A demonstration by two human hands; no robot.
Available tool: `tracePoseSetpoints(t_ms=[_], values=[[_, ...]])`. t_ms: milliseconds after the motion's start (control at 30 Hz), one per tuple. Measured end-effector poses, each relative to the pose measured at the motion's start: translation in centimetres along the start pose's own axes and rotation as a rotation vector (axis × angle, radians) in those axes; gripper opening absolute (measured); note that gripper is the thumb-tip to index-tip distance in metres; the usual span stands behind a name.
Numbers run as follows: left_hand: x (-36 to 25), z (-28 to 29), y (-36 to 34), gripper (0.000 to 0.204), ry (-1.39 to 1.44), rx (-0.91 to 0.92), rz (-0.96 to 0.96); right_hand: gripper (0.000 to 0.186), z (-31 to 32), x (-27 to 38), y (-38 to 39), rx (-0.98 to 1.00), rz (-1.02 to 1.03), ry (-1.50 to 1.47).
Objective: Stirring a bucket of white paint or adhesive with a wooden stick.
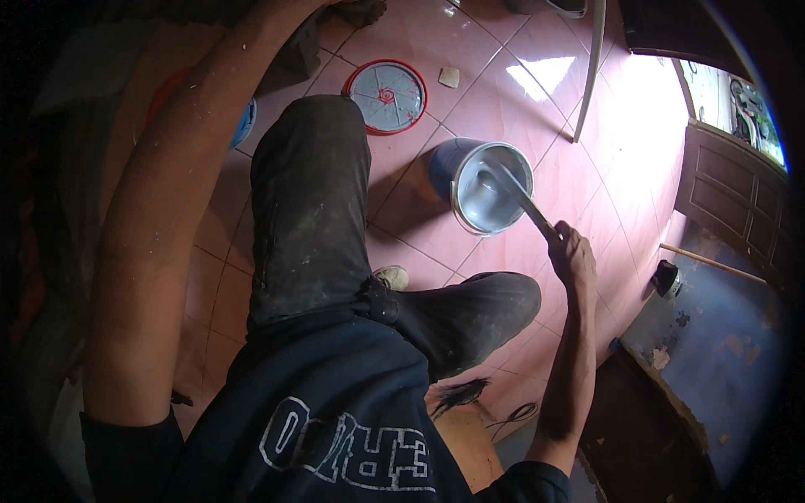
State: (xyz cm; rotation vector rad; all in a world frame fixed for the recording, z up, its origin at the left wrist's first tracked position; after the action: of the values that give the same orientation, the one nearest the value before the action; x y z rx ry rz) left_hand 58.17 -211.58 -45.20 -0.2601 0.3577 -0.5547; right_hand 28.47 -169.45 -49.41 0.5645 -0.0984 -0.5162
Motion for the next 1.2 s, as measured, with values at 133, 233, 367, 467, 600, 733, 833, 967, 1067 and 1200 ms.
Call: tracePoseSetpoints(t_ms=[133,233,367,467,600,733,833,967,1067,1200], values=[[0.5,-0.3,0.0,0.066,-0.023,0.024,0.007,0.027,-1.2,5.5,1.5,0.030,-0.090,0.125],[0.5,0.4,0.3,0.065,-0.002,0.011,-0.001,0.024,0.0,5.9,1.0,0.147,0.050,-0.045],[0.1,0.1,-0.1,0.064,0.031,-0.031,-0.019,0.029,0.4,1.3,0.3,-0.005,-0.064,0.019],[0.0,0.1,0.0,0.065,0.005,0.025,0.009,0.032,-1.1,4.6,1.7,-0.004,-0.157,0.121],[0.4,0.0,0.1,0.064,0.003,0.008,-0.007,0.027,0.2,6.7,1.1,0.041,0.216,0.093],[0.8,-0.6,-0.1,0.065,-0.018,-0.053,-0.010,0.028,3.3,4.8,-0.2,0.028,-0.140,0.099],[0.0,-0.4,-0.2,0.065,0.015,0.001,0.004,0.029,0.4,4.2,1.0,-0.076,-0.073,0.268],[0.4,0.0,0.2,0.065,0.000,-0.017,-0.010,0.023,-0.1,10.9,2.0,0.059,0.182,0.297],[0.5,0.2,0.2,0.065,-0.017,-0.007,0.013,0.024,2.4,14.5,0.7,-0.091,0.357,0.351],[-0.1,-0.7,-0.2,0.065,0.013,-0.012,-0.011,0.015,6.7,12.5,-3.8,-0.181,0.267,0.426]])
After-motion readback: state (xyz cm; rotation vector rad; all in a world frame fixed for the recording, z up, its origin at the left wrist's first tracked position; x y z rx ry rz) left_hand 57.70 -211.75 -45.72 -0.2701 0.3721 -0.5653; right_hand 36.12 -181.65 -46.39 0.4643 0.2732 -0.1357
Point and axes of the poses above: each hand's wrist, its own y-axis away from the middle knuckle, its own z-axis out of the back of the hand, x = y × z, the point moved 5 cm from there along -y, towards the middle knuckle, and after that the axes turned 3 degrees about -y, right-handed, at the moved point
